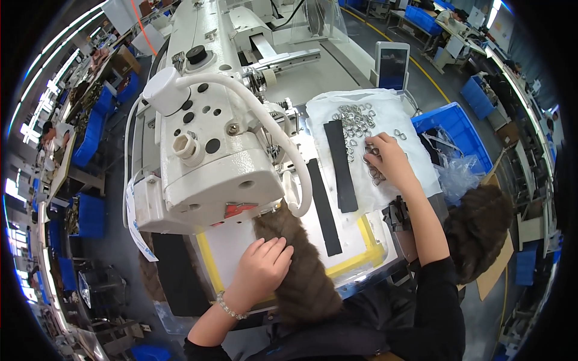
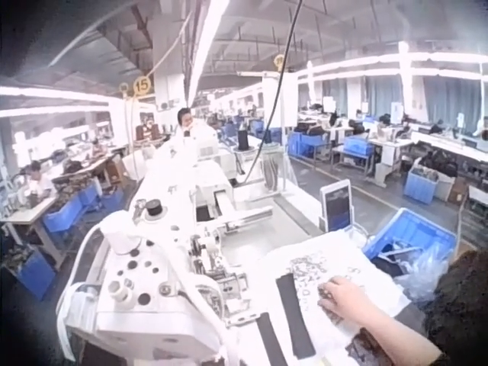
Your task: Sewing leather straps and metal rings onto fur pieces using an industrial sewing machine.
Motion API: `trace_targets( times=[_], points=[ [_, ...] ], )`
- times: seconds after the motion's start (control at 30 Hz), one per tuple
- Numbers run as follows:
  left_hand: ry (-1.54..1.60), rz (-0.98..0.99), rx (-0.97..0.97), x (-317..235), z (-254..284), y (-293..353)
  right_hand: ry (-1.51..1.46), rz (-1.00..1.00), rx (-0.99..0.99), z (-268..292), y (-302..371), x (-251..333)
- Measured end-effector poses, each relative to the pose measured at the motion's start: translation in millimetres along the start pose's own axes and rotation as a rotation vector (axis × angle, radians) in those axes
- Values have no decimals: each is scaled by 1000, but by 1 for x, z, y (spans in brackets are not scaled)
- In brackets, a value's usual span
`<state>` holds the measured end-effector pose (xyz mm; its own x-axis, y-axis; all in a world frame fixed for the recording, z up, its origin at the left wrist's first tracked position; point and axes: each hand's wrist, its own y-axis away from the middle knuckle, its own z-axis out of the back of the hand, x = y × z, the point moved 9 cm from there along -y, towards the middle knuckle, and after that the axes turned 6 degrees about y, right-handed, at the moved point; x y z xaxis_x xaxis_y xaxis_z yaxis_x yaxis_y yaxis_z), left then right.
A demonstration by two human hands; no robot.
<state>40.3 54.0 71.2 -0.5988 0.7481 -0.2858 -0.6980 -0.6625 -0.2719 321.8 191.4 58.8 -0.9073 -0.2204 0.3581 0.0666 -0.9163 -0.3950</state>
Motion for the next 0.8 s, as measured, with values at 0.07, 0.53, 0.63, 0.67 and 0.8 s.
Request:
trace_targets(
  times=[0.07, 0.53, 0.63, 0.67, 0.8],
  points=[
    [8, -23, -8, -6, 1, -2, -28, -48, 81, -9, -5, -13],
    [77, -57, -66, -24, 7, -1, -298, -16, 544, -31, -31, -21],
    [98, -25, -122, -17, 11, 3, -274, -38, 431, -25, -25, -2],
    [99, -19, -118, -16, 12, 4, -234, -25, 340, -18, -19, 17],
    [407, 159, -319, -2, 30, 10, -1266, -260, 409, -32, 68, 112]
  ],
)
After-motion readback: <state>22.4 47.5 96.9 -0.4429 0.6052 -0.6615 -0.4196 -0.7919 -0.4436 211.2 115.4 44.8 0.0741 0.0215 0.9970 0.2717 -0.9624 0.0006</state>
